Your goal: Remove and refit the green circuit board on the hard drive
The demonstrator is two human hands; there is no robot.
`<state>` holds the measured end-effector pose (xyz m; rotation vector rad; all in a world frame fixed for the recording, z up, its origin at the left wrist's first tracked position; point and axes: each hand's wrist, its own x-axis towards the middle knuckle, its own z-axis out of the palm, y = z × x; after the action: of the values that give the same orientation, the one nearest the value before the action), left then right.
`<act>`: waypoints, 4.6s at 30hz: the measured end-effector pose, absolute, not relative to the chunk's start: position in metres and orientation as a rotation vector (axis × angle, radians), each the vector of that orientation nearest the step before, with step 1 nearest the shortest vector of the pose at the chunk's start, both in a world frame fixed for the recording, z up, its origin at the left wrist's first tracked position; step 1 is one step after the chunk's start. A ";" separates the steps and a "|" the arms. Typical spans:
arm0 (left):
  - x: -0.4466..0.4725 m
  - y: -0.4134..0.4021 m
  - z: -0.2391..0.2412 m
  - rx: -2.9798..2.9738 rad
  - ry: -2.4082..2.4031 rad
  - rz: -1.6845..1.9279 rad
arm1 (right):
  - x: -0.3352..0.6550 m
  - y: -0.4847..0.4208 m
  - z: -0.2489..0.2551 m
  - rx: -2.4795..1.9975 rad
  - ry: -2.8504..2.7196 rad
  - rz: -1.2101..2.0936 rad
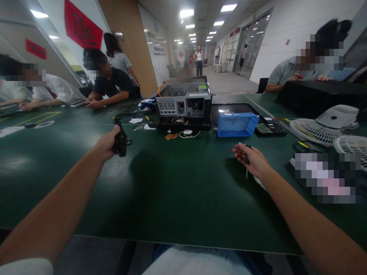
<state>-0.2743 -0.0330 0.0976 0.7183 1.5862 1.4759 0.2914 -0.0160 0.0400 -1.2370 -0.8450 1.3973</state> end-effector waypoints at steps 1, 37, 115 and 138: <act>-0.258 -0.034 0.098 0.698 1.435 1.425 | 0.291 -0.016 0.039 -1.240 -0.854 1.408; 0.061 -0.040 0.044 1.288 1.198 0.794 | 0.303 -0.010 0.028 -1.229 -0.966 1.370; -0.107 -0.021 0.002 2.498 1.436 0.687 | 0.297 -0.019 0.026 -1.583 -1.382 1.152; -0.109 -0.012 0.006 1.301 1.143 1.654 | 0.300 -0.017 0.021 -1.544 -1.396 1.141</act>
<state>-0.1094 -0.0116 0.0058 1.3014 1.1428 1.6538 0.3000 -0.0167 0.0214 -1.5436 -1.3955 1.1411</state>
